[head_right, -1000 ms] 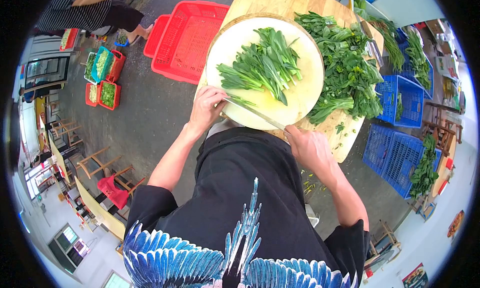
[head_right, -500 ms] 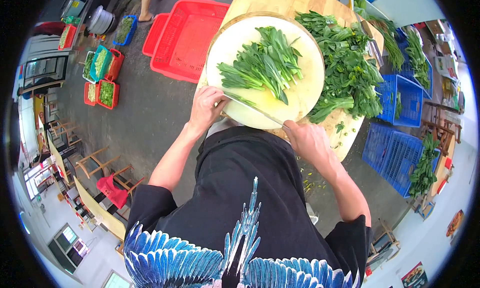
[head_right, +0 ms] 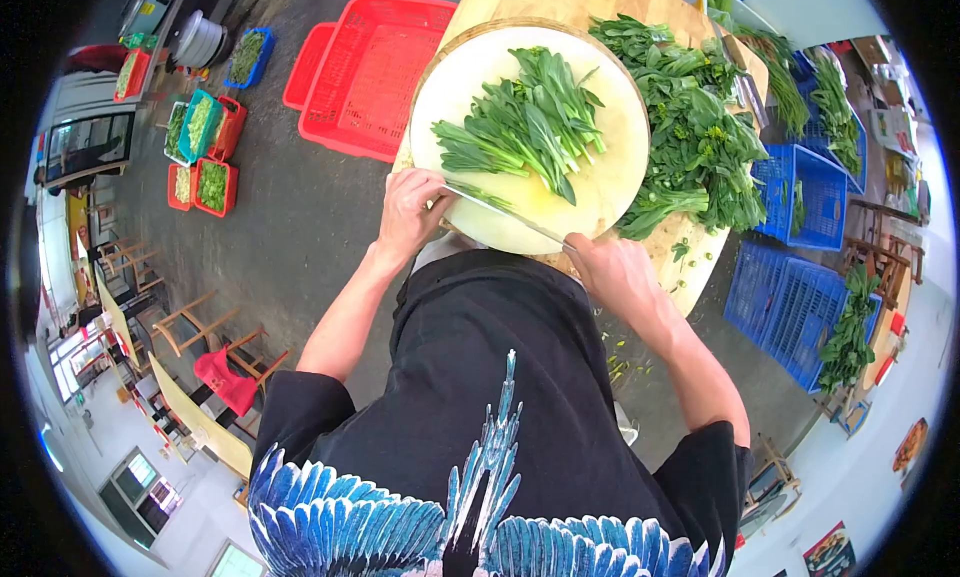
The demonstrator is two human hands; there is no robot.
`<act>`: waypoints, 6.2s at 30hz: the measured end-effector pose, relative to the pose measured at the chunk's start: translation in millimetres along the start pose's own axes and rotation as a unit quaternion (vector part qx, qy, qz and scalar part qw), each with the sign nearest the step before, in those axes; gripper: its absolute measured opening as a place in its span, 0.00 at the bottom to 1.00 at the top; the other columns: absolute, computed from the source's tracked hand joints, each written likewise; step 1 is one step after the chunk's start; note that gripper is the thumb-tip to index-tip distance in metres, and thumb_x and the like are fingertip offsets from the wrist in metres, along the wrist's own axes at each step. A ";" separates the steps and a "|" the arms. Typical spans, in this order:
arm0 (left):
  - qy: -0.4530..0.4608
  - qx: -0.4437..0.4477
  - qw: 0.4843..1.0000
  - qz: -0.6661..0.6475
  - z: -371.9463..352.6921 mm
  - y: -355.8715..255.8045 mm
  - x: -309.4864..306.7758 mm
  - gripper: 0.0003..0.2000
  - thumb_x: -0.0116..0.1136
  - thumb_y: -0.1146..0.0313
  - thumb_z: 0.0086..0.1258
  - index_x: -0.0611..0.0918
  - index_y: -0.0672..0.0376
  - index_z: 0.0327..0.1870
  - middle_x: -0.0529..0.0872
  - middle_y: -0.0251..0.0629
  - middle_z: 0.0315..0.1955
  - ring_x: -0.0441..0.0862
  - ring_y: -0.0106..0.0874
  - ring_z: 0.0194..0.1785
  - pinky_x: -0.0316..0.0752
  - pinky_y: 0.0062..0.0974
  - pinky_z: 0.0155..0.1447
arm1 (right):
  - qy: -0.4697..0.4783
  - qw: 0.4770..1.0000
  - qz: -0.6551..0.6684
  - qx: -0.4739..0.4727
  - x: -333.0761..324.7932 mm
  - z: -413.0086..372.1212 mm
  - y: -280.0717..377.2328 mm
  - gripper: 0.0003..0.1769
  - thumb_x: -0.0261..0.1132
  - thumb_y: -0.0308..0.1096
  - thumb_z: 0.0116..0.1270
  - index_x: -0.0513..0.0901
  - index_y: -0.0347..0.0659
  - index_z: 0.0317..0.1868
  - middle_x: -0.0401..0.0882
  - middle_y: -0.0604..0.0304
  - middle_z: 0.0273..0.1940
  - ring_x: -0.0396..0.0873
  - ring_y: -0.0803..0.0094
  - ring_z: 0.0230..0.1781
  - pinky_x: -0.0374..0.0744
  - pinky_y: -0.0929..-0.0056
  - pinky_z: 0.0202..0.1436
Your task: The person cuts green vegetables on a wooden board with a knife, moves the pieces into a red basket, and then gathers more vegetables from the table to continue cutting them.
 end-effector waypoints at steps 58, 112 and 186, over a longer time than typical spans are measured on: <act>0.144 0.091 0.985 0.007 88.3 -21.2 39.4 0.14 0.76 0.70 0.67 0.90 0.56 0.53 0.89 0.39 0.51 0.87 0.46 0.56 0.80 0.46 0.63 | -0.102 0.955 0.180 0.214 28.5 -91.9 -22.2 0.15 0.69 0.43 0.81 0.92 0.39 0.44 0.85 0.40 0.28 0.86 0.38 0.31 0.83 0.45 0.39; 0.105 0.150 0.983 -0.010 33.1 -43.0 20.0 0.16 0.76 0.74 0.66 0.89 0.59 0.55 0.91 0.41 0.57 0.87 0.47 0.64 0.80 0.46 0.72 | -0.131 0.919 0.267 0.258 22.8 -82.9 -34.7 0.18 0.70 0.42 0.81 0.87 0.33 0.40 0.77 0.42 0.24 0.77 0.47 0.24 0.77 0.53 0.33; 0.137 0.103 0.985 -0.016 34.1 -22.9 20.7 0.13 0.79 0.74 0.59 0.89 0.57 0.44 0.90 0.38 0.47 0.87 0.45 0.58 0.81 0.45 0.62 | -0.152 0.964 0.182 0.123 13.1 -44.3 -15.9 0.12 0.69 0.40 0.81 0.93 0.41 0.51 0.85 0.43 0.26 0.85 0.41 0.27 0.81 0.47 0.32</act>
Point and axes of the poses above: each hand's wrist, its own z-axis towards the middle knuckle, its own x-axis out of the palm, y = z × x, the point moved 10 cm from there along z, towards the middle knuckle
